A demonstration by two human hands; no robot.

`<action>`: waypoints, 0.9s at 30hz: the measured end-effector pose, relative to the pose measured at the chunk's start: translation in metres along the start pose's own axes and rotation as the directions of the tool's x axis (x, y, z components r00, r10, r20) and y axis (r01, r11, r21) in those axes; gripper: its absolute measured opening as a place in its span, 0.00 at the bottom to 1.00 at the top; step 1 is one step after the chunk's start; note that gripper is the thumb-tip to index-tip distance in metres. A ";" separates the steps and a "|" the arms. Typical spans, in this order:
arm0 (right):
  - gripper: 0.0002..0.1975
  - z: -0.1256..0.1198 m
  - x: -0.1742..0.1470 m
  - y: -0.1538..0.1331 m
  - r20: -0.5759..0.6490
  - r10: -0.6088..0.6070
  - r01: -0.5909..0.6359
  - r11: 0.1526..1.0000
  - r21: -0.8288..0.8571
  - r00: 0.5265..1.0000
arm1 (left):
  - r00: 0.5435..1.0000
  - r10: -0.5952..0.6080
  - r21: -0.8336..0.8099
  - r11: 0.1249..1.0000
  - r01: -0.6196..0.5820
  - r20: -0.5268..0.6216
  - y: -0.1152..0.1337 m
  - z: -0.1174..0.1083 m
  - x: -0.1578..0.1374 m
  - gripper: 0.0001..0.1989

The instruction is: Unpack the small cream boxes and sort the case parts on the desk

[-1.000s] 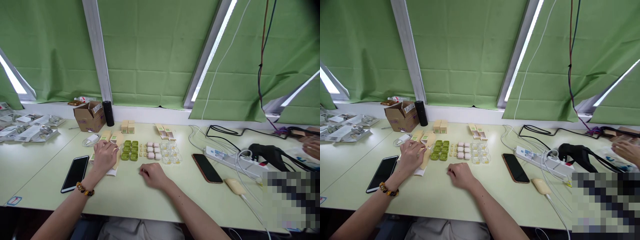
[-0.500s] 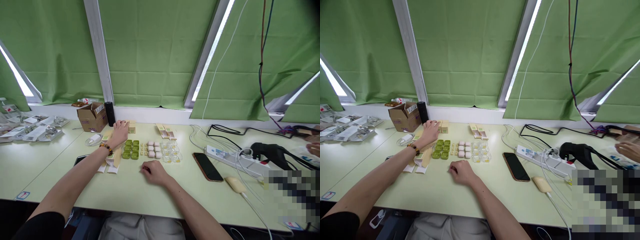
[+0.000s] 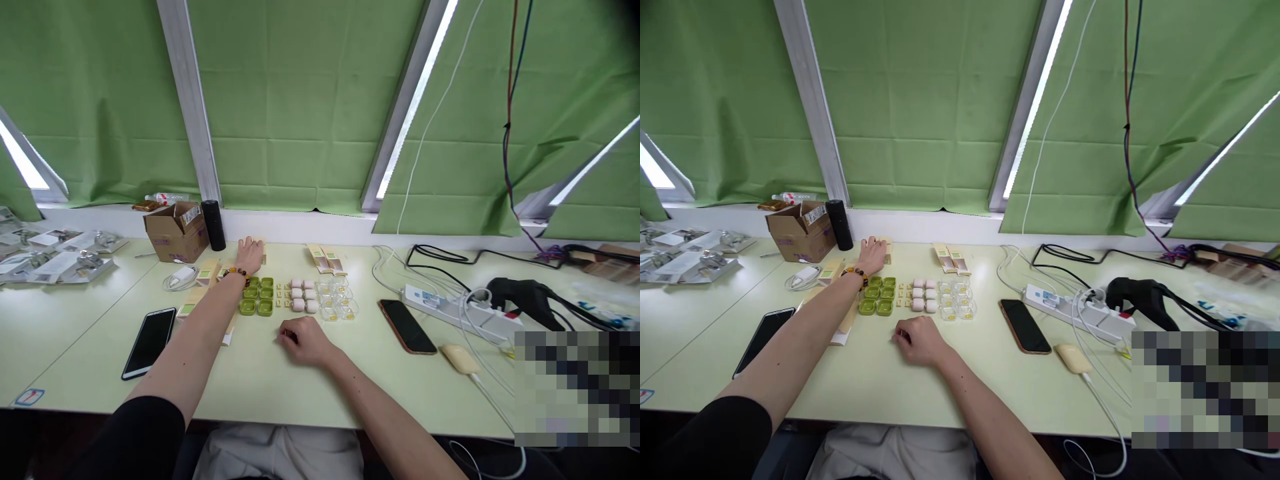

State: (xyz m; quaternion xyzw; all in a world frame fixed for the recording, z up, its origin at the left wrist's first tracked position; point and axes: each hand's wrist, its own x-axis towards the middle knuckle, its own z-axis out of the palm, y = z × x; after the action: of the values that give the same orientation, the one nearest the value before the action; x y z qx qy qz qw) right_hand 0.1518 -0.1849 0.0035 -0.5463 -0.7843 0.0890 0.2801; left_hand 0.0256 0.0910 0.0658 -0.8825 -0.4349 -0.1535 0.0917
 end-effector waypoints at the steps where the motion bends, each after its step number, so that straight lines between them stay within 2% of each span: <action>1: 0.05 0.001 0.000 0.001 -0.003 -0.002 0.002 1.000 -0.002 1.000 | 1.000 0.002 -0.020 1.000 -0.002 -0.007 0.000 -0.001 0.002 0.16; 5: 0.05 0.003 -0.001 0.004 -0.034 -0.050 0.050 0.999 0.006 0.998 | 0.997 0.020 -0.124 0.992 -0.029 -0.074 0.003 -0.013 0.002 0.14; 7: 0.04 0.000 -0.001 0.006 -0.123 -0.112 0.114 0.993 0.008 0.986 | 0.991 0.012 -0.186 0.982 -0.036 -0.130 0.007 -0.024 -0.005 0.15; 9: 0.03 -0.005 0.000 0.007 -0.289 -0.165 0.171 0.985 -0.005 0.943 | 0.981 -0.012 -0.259 0.965 -0.039 -0.194 0.014 -0.036 -0.021 0.18; 11: 0.04 -0.012 0.000 0.008 -0.477 -0.172 0.188 0.982 -0.014 0.862 | 0.970 -0.028 -0.364 0.929 -0.065 -0.243 0.023 -0.047 -0.047 0.21; 13: 0.07 -0.019 0.000 0.009 -0.619 -0.138 0.180 0.984 0.006 0.773 | 0.961 -0.051 -0.713 0.681 -0.164 -0.270 0.034 -0.054 -0.080 0.24; 15: 0.10 -0.025 0.000 0.009 -0.707 -0.099 0.184 0.982 0.045 0.700 | 0.979 -0.055 -0.901 0.405 -0.158 -0.197 0.045 -0.057 -0.114 0.23; 16: 0.12 -0.027 -0.001 0.009 -0.728 -0.082 0.192 0.979 0.069 0.681 | 0.988 -0.051 -0.951 0.283 -0.127 -0.147 0.051 -0.056 -0.129 0.24; 17: 0.14 -0.030 -0.002 0.008 -0.730 -0.065 0.201 0.974 0.100 0.680 | 0.994 -0.053 -0.979 0.185 -0.087 -0.098 0.056 -0.055 -0.141 0.24; 18: 0.18 -0.031 -0.002 0.007 -0.711 -0.049 0.211 0.967 0.141 0.701 | 0.998 -0.049 -0.993 0.111 -0.040 -0.046 0.062 -0.053 -0.151 0.24; 21: 0.34 -0.034 -0.004 0.001 -0.530 -0.042 0.222 0.934 0.280 0.847 | 0.996 -0.043 -0.997 -0.023 0.077 0.078 0.073 -0.045 -0.164 0.26; 23: 0.42 -0.032 -0.003 -0.002 -0.393 -0.062 0.194 0.932 0.306 0.918 | 0.991 -0.070 -0.992 -0.056 0.114 0.118 0.077 -0.040 -0.164 0.27; 25: 0.44 -0.028 -0.002 -0.004 -0.335 -0.065 0.165 0.945 0.282 0.940 | 0.986 -0.112 -0.991 -0.065 0.120 0.127 0.080 -0.036 -0.164 0.27; 27: 0.42 -0.023 0.000 -0.003 -0.354 -0.052 0.156 0.950 0.271 0.934 | 0.983 -0.133 -0.988 -0.106 0.116 0.130 0.082 -0.033 -0.167 0.26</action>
State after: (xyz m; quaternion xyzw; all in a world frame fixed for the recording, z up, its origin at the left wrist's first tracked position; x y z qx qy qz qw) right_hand 0.1619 -0.1899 0.0232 -0.4626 -0.7297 0.0936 0.4948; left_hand -0.0118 -0.0916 0.0359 -0.6165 -0.2592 -0.4371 -0.6014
